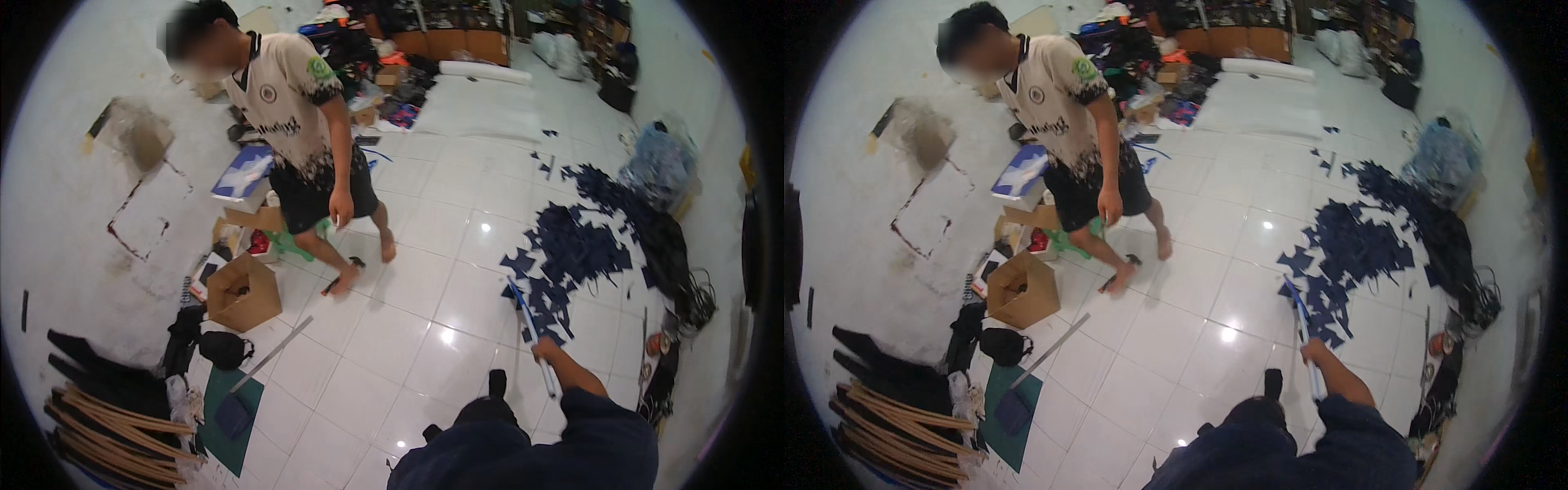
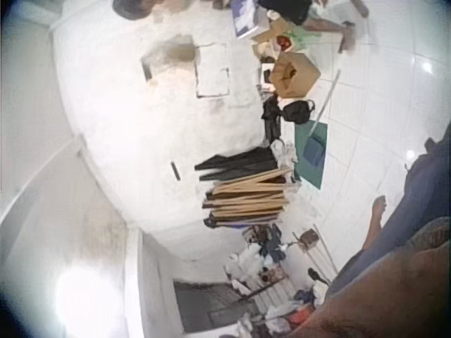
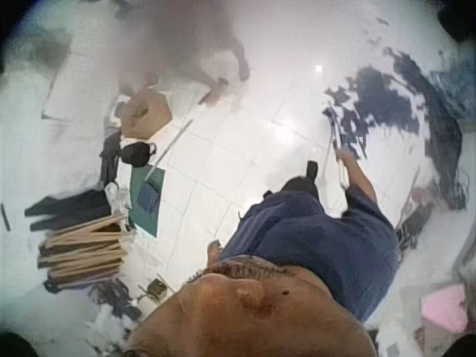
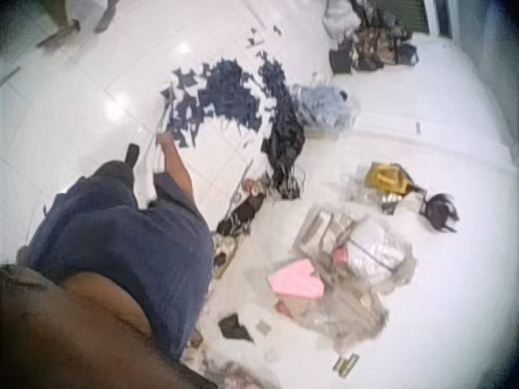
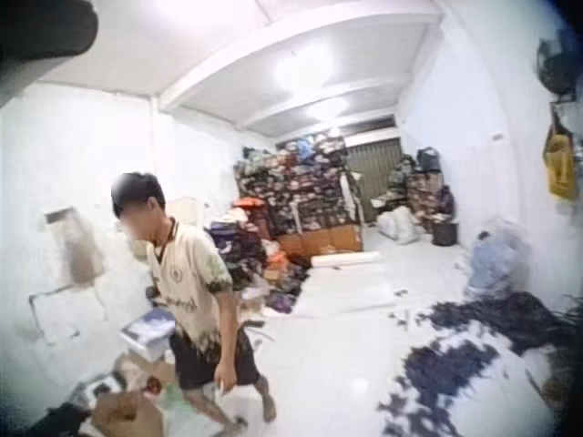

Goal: The person sweeps scraps of blue fabric across a white tiled floor into a pile using a broom and then picks up a larger piece of blue fabric by hand.

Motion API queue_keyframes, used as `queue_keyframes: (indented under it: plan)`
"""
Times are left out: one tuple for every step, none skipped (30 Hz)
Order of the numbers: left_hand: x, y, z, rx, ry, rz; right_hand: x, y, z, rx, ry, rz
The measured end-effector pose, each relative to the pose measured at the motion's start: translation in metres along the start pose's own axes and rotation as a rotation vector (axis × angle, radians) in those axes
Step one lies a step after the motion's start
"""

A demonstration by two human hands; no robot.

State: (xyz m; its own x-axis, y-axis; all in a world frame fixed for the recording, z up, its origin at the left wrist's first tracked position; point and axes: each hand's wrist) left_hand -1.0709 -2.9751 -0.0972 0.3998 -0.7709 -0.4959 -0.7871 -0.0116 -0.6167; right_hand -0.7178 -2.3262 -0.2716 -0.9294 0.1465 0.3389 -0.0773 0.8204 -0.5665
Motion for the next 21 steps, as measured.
queue_keyframes:
  plan:
    - [0.022,-0.011,0.008,0.028,0.022,0.034,0.009,-0.019,-0.014,0.013,0.078,-0.021]
    - [0.037,-0.013,0.021,0.055,0.079,-0.014,0.019,-0.035,-0.023,0.034,0.155,-0.04]
    - [0.069,-0.009,0.028,0.102,0.179,-0.056,0.062,-0.076,-0.047,0.187,0.296,-0.048]
    - [0.084,-0.005,0.051,0.255,0.345,-0.051,0.068,-0.093,-0.063,0.251,0.178,-0.181]
    - [0.09,0.009,0.065,0.379,0.481,0.018,0.078,-0.092,-0.064,0.399,0.206,-0.21]
    - [0.091,0.009,0.08,0.487,0.575,0.093,0.093,-0.102,-0.065,0.535,0.188,-0.239]
    - [0.081,-0.003,0.092,0.259,0.446,0.035,0.113,-0.104,-0.06,0.649,0.144,-0.332]
    - [0.063,0.0,0.096,0.307,0.614,0.52,0.113,-0.089,-0.023,0.802,0.045,-0.464]
    - [-0.041,-0.042,0.154,0.134,0.143,-0.081,0.109,-0.089,0.0,0.651,0.204,-0.4]
    - [-0.099,-0.073,0.161,0.053,0.062,-0.079,0.135,-0.087,0.037,0.786,0.123,-0.543]
    - [-0.136,-0.095,0.165,-0.026,-0.011,-0.07,0.159,-0.085,0.075,0.918,0.051,-0.697]
    - [-0.172,-0.111,0.172,-0.023,0.003,-0.021,0.18,-0.081,0.107,1.028,0.001,-0.838]
    - [-0.235,-0.108,0.211,0.113,0.033,0.117,0.152,-0.014,0.147,0.996,0.027,-0.916]
    - [-0.239,-0.129,0.201,0.035,0.02,0.116,0.182,-0.036,0.155,0.932,0.291,-1.04]
    - [-0.252,-0.137,0.208,0.027,0.021,0.14,0.207,-0.024,0.162,0.936,0.016,-0.644]
    - [-0.266,-0.14,0.221,0.057,0.028,0.181,0.196,0.023,0.159,0.673,-0.103,-1.025]
    - [-0.275,-0.14,0.231,0.095,0.039,0.218,0.18,0.072,0.151,0.385,-0.245,-1.369]
    - [-0.247,-0.159,0.213,-0.008,-0.008,0.114,0.193,0.059,0.136,0.545,-0.315,-1.24]
    - [-0.232,-0.169,0.209,-0.036,0.017,0.018,0.163,0.083,0.104,0.44,-0.176,-1.35]
    - [-0.217,-0.169,0.211,-0.031,0.039,-0.054,0.125,0.119,0.061,0.291,-0.043,-1.425]
    - [-0.2,-0.171,0.212,-0.029,0.061,-0.123,0.087,0.156,0.011,0.123,0.075,-1.483]
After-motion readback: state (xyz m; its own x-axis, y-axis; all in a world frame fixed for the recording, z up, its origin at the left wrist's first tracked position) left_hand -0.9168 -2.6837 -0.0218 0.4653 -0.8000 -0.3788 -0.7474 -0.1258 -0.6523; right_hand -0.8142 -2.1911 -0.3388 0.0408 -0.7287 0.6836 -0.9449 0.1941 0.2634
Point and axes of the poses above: each hand's wrist, its own y-axis towards the middle knuckle, its own z-axis out of the palm, x = y × z, and after that the axes turned 15 degrees about -x, right-handed
